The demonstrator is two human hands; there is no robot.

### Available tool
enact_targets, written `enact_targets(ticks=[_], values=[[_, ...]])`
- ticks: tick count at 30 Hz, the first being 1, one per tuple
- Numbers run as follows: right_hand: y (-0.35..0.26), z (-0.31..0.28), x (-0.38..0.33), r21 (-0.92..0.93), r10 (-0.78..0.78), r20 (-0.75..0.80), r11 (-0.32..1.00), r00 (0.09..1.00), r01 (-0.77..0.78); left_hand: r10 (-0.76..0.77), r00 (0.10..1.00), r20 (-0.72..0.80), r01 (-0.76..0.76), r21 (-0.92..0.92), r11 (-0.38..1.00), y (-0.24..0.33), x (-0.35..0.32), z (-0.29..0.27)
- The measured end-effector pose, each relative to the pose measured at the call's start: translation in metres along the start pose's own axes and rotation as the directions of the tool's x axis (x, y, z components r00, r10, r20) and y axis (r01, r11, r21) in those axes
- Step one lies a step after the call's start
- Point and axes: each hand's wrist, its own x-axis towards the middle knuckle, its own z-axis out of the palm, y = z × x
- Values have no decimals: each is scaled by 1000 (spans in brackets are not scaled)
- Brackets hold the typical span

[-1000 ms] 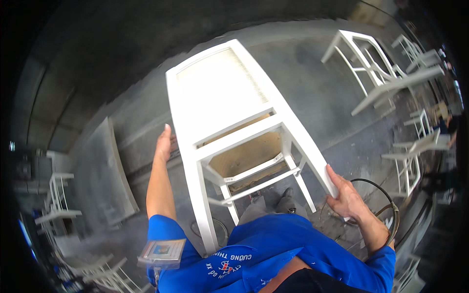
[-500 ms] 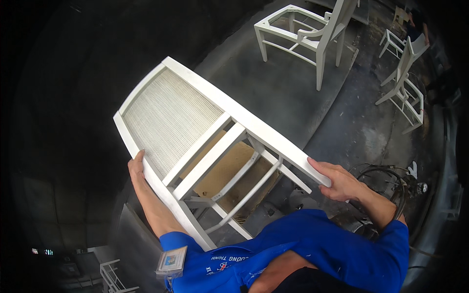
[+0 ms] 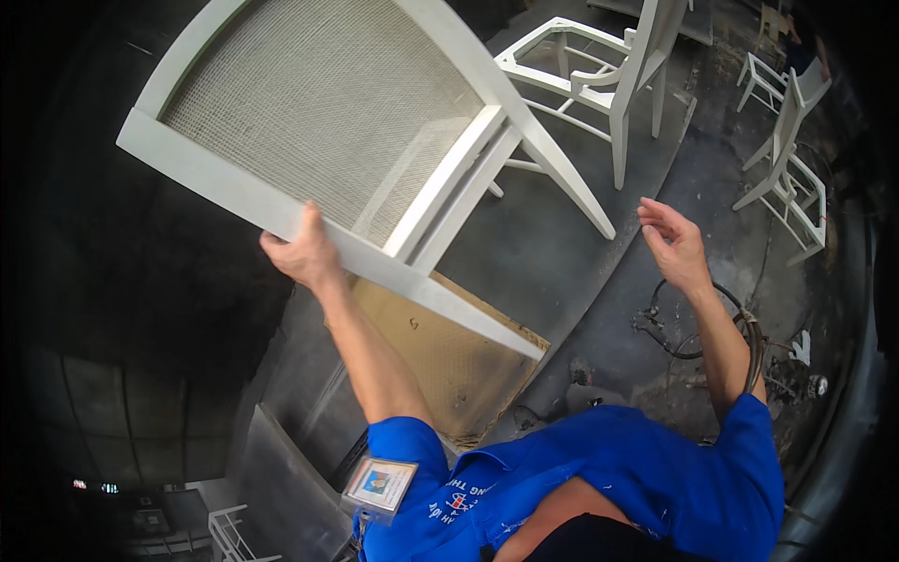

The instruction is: The person spray paints white chairs using a spray gun. They rotate and reposition each chair to cover all sides, then place the finished chair aside and pick up the next one.

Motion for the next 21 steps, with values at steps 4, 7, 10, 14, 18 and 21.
enact_targets(ticks=[4, 7, 10, 14, 18, 21], values=[[-38, -11, 28, -65, 51, 72, 997, 996, -47, -70, 995, 67, 70, 3, 998, 10, -87, 54], [-77, -16, 53, -116, -55, 26, 992, 998, 58, -171, 963, 209, 181, -33, 983, 11, -147, 77], [-119, -15, 70, -194, -196, 7, 962, 981, 194, 40, 953, 300, -33, -28, 999, -2, -200, 68], [-160, 7, 112, -178, -532, -58, 838, 845, 516, 168, 945, 281, -134, -135, 982, -36, -218, 59], [-194, 17, 155, -113, -773, 92, 618, 628, 778, -10, 935, 356, 81, -186, 979, -70, -242, 44], [-207, 43, 169, -129, -805, 213, 538, 553, 833, -375, 876, 304, 362, 102, 927, -125, -315, -4]])
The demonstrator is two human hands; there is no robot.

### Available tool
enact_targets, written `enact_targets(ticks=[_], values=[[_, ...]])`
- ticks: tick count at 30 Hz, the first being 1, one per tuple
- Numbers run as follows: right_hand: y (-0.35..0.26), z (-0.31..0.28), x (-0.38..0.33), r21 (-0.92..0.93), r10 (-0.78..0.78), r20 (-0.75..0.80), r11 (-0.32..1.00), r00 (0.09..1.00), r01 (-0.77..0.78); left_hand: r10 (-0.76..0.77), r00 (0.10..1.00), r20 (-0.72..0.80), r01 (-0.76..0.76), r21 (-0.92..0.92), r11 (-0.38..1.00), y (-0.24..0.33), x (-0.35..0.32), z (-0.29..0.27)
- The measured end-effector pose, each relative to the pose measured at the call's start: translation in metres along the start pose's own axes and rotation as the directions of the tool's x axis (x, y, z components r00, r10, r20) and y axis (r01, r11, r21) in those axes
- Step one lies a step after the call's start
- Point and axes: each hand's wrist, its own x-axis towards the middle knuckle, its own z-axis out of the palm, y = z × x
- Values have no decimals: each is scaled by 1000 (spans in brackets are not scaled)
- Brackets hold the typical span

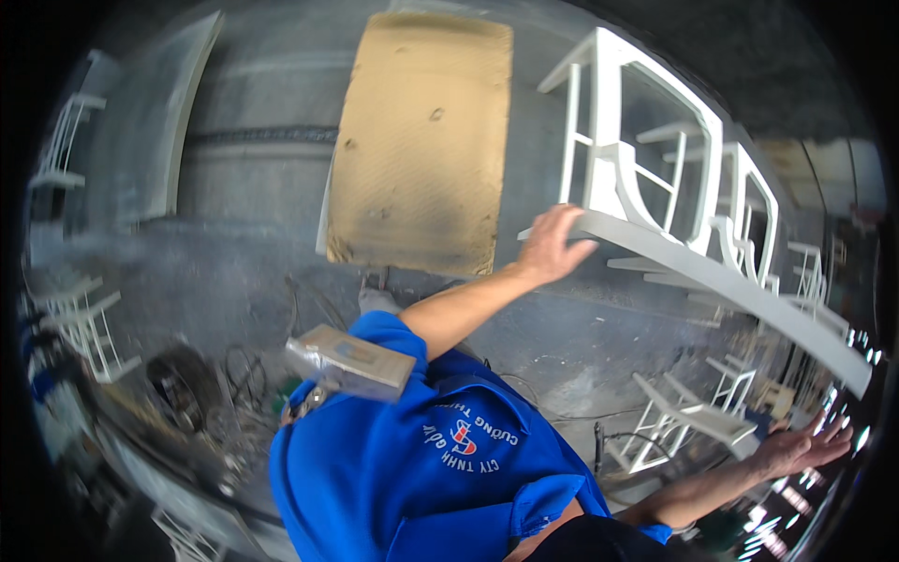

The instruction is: The person spray paints white chairs using a spray gun. They rotate and reposition each chair to cover all sides, then place the finished chair aside and pick up the next one.

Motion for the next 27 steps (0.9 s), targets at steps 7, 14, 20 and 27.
enact_targets(ticks=[7, 14, 20, 27], values=[[-8, 57, 24, -372, 329, 24, 880, 944, -297, -980, -70, -187, 993, 80, -86, -263, -217, -124], [-28, 90, -13, -623, 407, -12, 711, 913, -326, -893, -374, -251, 590, -807, -21, -331, -261, -205], [10, 95, -57, -839, 427, 150, 532, 892, -114, -915, -404, 14, 217, -970, -111, -398, -229, -226], [-7, 132, -87, -767, 359, 271, 641, 893, -25, -970, -152, 191, 235, -946, -223, -340, -204, -272]])
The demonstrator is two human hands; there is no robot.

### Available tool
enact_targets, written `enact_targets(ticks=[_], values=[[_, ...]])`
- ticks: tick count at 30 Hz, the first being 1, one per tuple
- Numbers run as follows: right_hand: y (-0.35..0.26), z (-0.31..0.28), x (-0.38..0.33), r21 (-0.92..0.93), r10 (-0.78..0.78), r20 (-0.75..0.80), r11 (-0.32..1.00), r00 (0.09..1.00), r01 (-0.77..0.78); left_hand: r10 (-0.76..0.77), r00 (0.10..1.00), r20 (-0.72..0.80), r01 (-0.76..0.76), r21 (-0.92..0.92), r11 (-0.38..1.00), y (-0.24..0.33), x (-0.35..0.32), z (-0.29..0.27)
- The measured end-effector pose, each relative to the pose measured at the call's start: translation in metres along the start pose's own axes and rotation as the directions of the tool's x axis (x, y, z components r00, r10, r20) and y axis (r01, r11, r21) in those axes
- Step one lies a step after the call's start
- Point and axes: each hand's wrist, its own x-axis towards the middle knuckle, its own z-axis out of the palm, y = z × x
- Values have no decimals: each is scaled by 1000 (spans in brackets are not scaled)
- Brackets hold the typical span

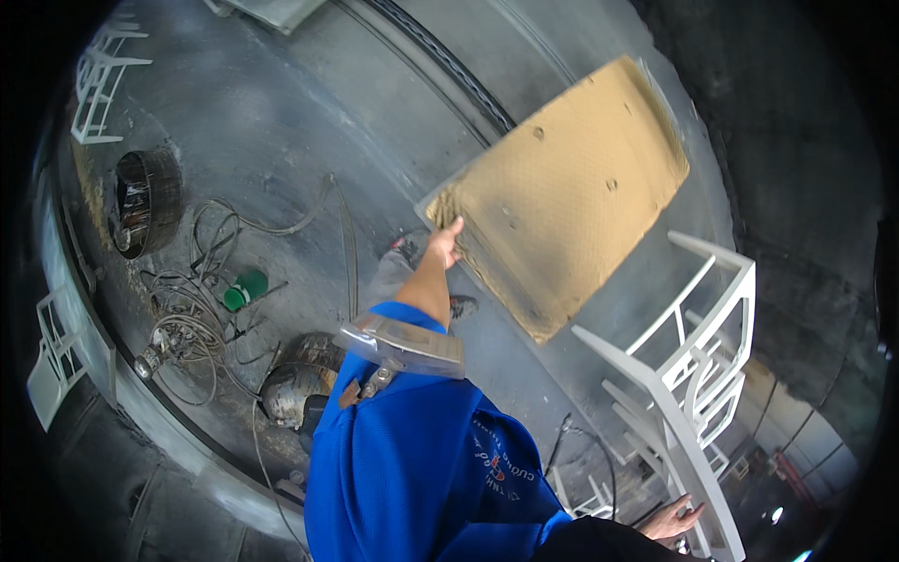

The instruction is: The person spray paints white chairs using a spray gun. They rotate and reposition each chair to cover all sides, then place the finished chair aside and pick up the next one.

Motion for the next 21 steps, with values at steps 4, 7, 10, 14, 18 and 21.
enact_targets(ticks=[4, 7, 10, 14, 18, 21], values=[[-56, 13, -35, 306, 84, 277, 937, 957, -171, 77, 861, 502, -54, -59, 997, 62, -89, 3], [-93, 32, -60, 346, 27, 426, 919, 904, -190, 206, 803, 559, -203, -69, 977, 119, -147, 14], [-128, 66, -85, 496, 3, 630, 768, 777, -405, 339, 816, 468, -348, -71, 935, 176, -199, 28], [-192, 107, -86, 621, -247, 619, 735, 745, -273, 494, 745, 448, -482, -149, 863, 217, -258, 30], [-290, 112, -93, 737, -389, 526, 652, 757, -177, 583, 776, 239, -561, -159, 812, 224, -297, 32], [-367, 85, -94, 832, -513, 486, 519, 708, -195, 675, 663, 323, -581, -347, 736, 240, -315, 21]])
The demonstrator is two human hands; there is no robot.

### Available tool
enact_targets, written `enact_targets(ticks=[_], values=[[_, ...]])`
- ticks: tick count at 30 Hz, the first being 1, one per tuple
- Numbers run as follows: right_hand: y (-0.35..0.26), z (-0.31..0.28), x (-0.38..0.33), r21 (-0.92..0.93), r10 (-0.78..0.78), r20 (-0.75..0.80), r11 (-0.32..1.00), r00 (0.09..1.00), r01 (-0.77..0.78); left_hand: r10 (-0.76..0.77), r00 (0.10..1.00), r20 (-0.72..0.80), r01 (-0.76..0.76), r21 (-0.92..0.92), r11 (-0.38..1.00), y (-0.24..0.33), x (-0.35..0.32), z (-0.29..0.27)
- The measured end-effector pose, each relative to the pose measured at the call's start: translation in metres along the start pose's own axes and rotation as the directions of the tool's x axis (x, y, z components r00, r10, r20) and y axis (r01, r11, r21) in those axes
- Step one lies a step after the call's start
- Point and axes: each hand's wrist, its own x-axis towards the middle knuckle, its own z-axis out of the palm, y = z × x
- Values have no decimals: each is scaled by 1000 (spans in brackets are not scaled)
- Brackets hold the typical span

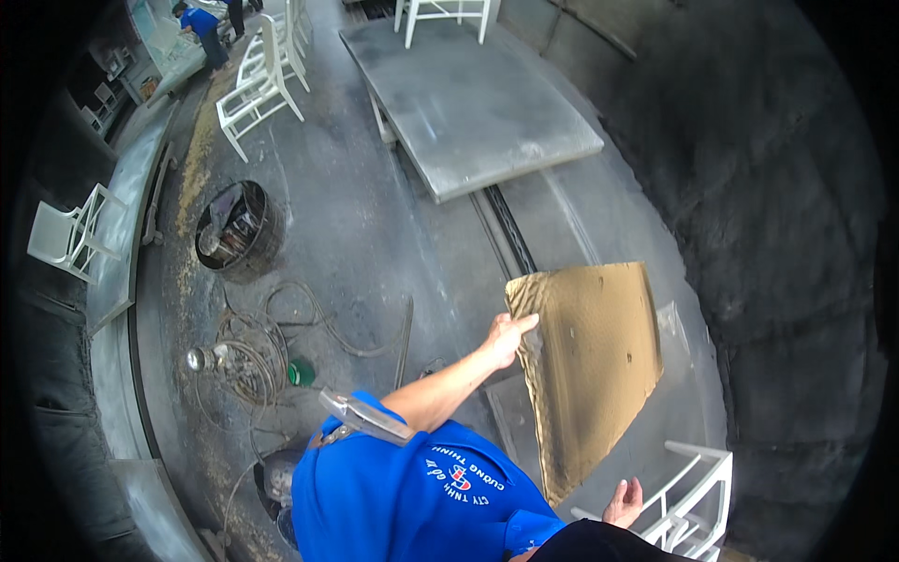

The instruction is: The person spray paints white chairs using a spray gun. They rotate and reposition each chair to cover all sides, then place the finished chair aside and pick up the next one.

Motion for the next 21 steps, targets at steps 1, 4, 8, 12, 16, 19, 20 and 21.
enact_targets(ticks=[1, 4, 8, 12, 16, 19, 20, 21], values=[[-22, 17, 7, 60, -36, 65, 998, 997, 32, 48, 996, 72, -46, -26, 999, 13, 3, 3], [-90, 65, 25, 128, -142, 284, 986, 948, 109, 176, 960, 217, -166, -62, 984, 69, 13, 22], [-192, 126, 60, 27, -240, 469, 966, 850, 258, 308, 882, 356, -314, -43, 948, 178, 17, 64], [-295, 174, 82, 80, -367, 553, 917, 748, 391, 313, 810, 495, -479, 253, 841, 279, -3, 93], [-375, 211, 89, 137, -476, 578, 857, 663, 497, 493, 661, 565, -549, -84, 832, 358, -11, 92], [-422, 241, 96, 152, -498, 643, 828, 582, 540, 577, 649, 496, -528, -252, 811, 403, -4, 57], [-437, 251, 101, 150, -493, 670, 822, 554, 550, 606, 662, 441, -546, -271, 793, 418, 4, 42], [-451, 260, 107, 149, -495, 697, 808, 519, 570, 662, 657, 360, -594, -292, 749, 431, 14, 27]])
